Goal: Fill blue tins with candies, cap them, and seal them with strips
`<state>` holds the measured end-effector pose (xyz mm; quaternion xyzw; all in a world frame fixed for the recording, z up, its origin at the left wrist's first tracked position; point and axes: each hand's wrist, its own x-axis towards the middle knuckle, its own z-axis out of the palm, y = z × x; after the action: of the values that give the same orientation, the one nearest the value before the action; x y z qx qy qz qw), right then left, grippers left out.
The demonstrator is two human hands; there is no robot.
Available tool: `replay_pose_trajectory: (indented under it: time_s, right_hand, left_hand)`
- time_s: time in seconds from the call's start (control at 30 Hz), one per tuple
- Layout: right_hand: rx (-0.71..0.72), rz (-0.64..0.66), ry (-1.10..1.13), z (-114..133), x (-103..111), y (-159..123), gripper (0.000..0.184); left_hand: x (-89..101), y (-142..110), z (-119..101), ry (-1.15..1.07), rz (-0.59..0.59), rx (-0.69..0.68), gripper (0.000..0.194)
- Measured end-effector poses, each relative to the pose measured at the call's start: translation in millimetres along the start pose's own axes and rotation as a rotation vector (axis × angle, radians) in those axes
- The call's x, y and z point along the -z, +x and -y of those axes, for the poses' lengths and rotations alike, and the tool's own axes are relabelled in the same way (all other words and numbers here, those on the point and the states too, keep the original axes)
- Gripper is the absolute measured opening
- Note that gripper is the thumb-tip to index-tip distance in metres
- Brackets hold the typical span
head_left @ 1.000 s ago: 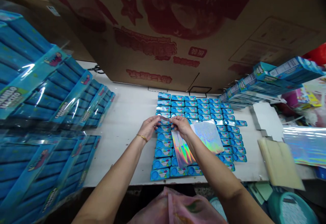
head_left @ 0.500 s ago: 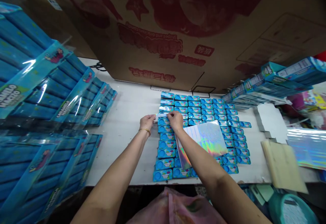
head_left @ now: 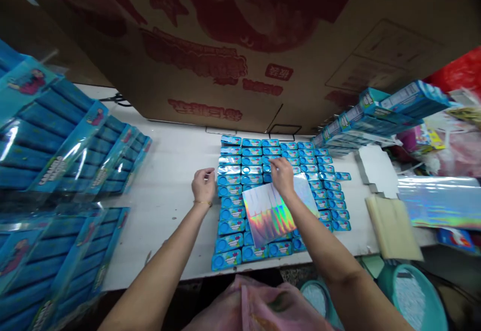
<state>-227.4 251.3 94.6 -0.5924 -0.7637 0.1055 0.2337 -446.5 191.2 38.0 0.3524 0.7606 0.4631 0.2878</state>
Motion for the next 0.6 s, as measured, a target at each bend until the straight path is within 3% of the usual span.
replay_pose_trajectory:
  time_s: [0.1, 0.17, 0.27, 0.37, 0.47, 0.6]
  right_hand:
    - [0.044, -0.021, 0.014, -42, 31, -16, 0.025]
    - [0.092, 0.02, 0.051, -50, 37, -26, 0.023]
    - [0.134, 0.103, 0.137, -30, 22, -31, 0.021]
    - [0.098, 0.245, 0.209, 14, -2, -21, 0.022]
    - [-0.063, 0.412, 0.248, 50, -24, -2, 0.024]
    - [-0.29, 0.5, 0.215, 67, -48, 14, 0.024]
  left_hand:
    - [-15.5, -25, -28, 0.141, 0.201, -0.369, 0.024]
    - [-26.1, -37, -42, 0.26, 0.266, -0.431, 0.023]
    - [-27.2, -37, -40, 0.39, 0.099, -0.326, 0.026]
    - [-9.3, -20, -20, 0.427, -0.051, -0.226, 0.029]
    - [7.2, -2, 1, 0.387, -0.04, -0.161, 0.033]
    - [6.4, 14, 14, 0.256, 0.022, -0.092, 0.034]
